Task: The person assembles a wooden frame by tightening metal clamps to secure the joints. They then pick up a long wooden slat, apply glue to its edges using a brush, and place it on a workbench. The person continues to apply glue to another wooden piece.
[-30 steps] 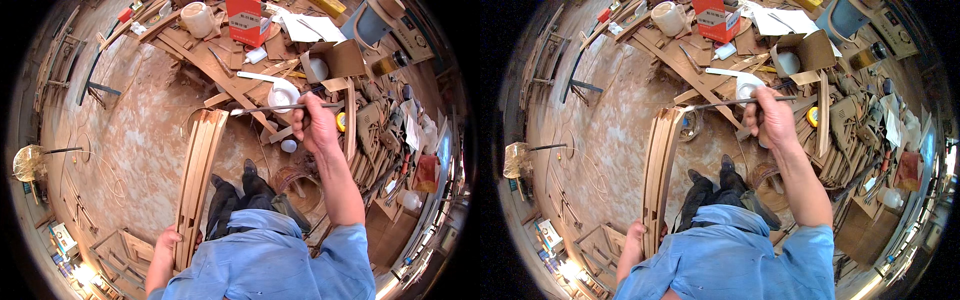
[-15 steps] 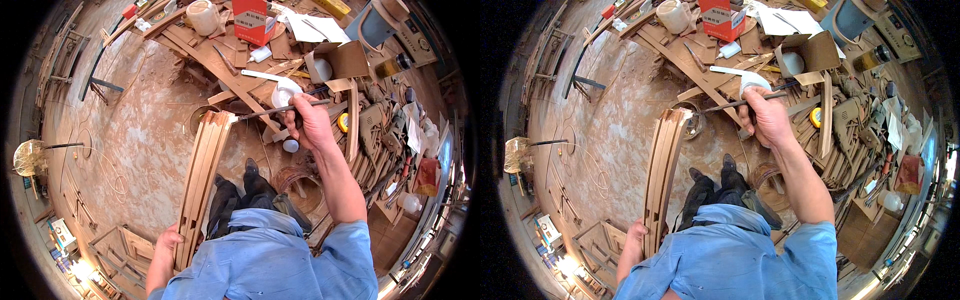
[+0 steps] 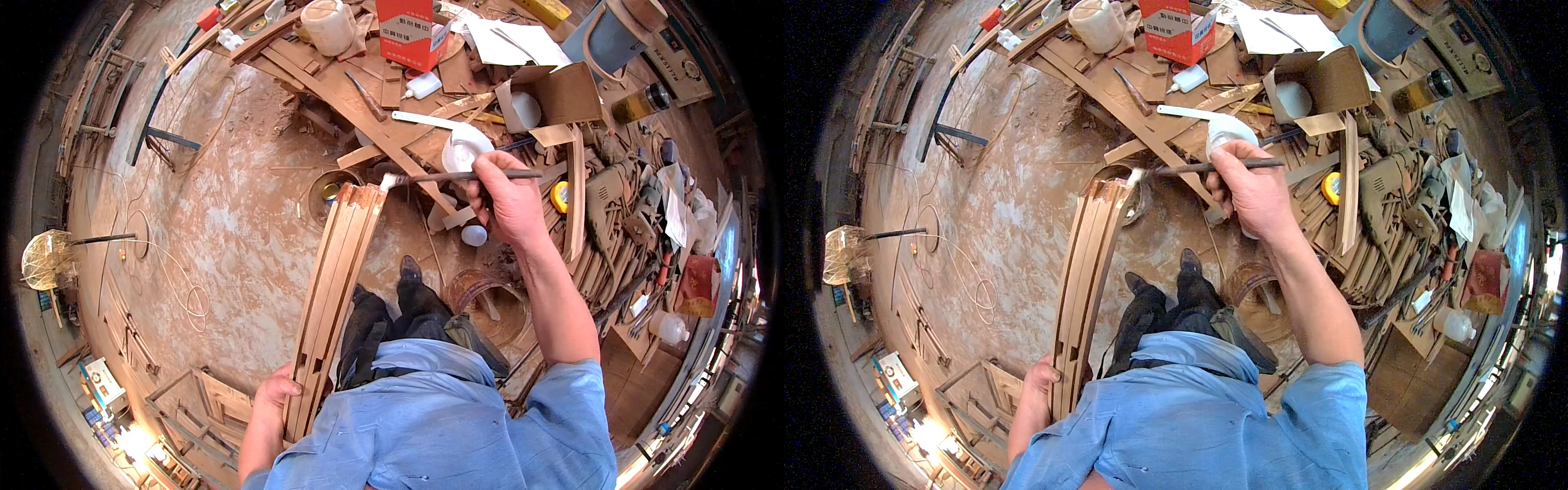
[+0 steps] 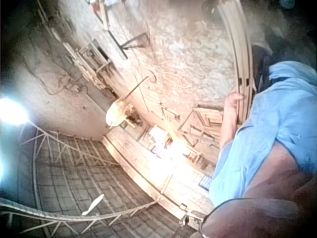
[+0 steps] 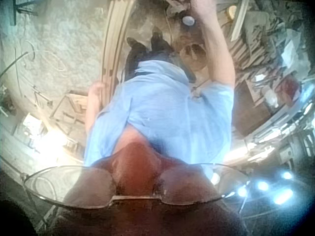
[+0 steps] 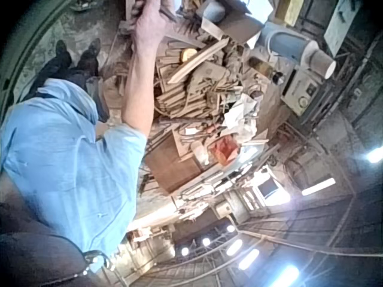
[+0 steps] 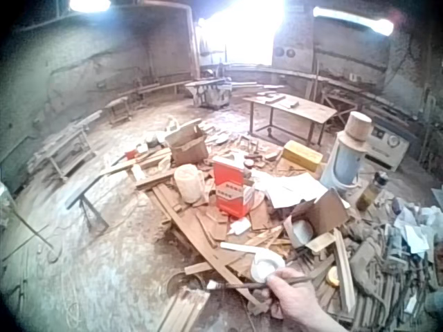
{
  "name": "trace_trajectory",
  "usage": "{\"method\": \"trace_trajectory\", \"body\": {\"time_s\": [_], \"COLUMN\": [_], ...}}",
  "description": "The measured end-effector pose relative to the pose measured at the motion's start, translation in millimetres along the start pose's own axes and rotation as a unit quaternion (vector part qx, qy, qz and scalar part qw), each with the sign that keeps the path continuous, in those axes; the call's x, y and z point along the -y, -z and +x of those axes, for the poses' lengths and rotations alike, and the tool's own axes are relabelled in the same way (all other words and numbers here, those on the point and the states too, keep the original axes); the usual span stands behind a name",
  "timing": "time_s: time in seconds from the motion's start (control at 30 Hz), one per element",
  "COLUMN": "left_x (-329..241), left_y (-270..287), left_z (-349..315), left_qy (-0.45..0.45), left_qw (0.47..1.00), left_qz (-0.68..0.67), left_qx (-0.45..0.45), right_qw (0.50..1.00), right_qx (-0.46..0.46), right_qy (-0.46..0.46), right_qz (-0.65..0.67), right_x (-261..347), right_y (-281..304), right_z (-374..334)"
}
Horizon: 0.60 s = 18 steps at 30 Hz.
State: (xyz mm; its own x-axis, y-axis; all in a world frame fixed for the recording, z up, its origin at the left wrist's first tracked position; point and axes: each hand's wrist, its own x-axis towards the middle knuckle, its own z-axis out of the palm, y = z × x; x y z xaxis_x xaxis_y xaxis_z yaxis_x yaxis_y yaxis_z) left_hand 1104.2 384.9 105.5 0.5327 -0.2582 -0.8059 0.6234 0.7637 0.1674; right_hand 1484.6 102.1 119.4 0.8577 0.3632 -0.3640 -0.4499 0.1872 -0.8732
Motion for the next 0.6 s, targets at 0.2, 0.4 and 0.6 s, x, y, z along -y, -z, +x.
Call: {"method": "trace_trajectory", "body": {"time_s": [0.2, 0.4, 0.6], "left_x": [1, 4, 3], "left_y": [-10, 3, 4], "left_z": [-3, 2, 4], "left_qy": [-0.014, -0.003, -0.004], "left_qw": [0.999, 1.000, 0.999], "left_qz": [0.011, 0.027, 0.037], "left_qx": [-0.031, -0.014, -0.013], "right_qw": [0.997, 0.997, 0.995], "right_qx": [0.014, 0.036, 0.020], "right_qy": [-0.009, -0.006, -0.038], "right_qz": [-0.069, -0.064, -0.090], "right_x": [4, -1, 3], "right_y": [-8, -10, -16], "right_z": [-11, -26, -31]}}
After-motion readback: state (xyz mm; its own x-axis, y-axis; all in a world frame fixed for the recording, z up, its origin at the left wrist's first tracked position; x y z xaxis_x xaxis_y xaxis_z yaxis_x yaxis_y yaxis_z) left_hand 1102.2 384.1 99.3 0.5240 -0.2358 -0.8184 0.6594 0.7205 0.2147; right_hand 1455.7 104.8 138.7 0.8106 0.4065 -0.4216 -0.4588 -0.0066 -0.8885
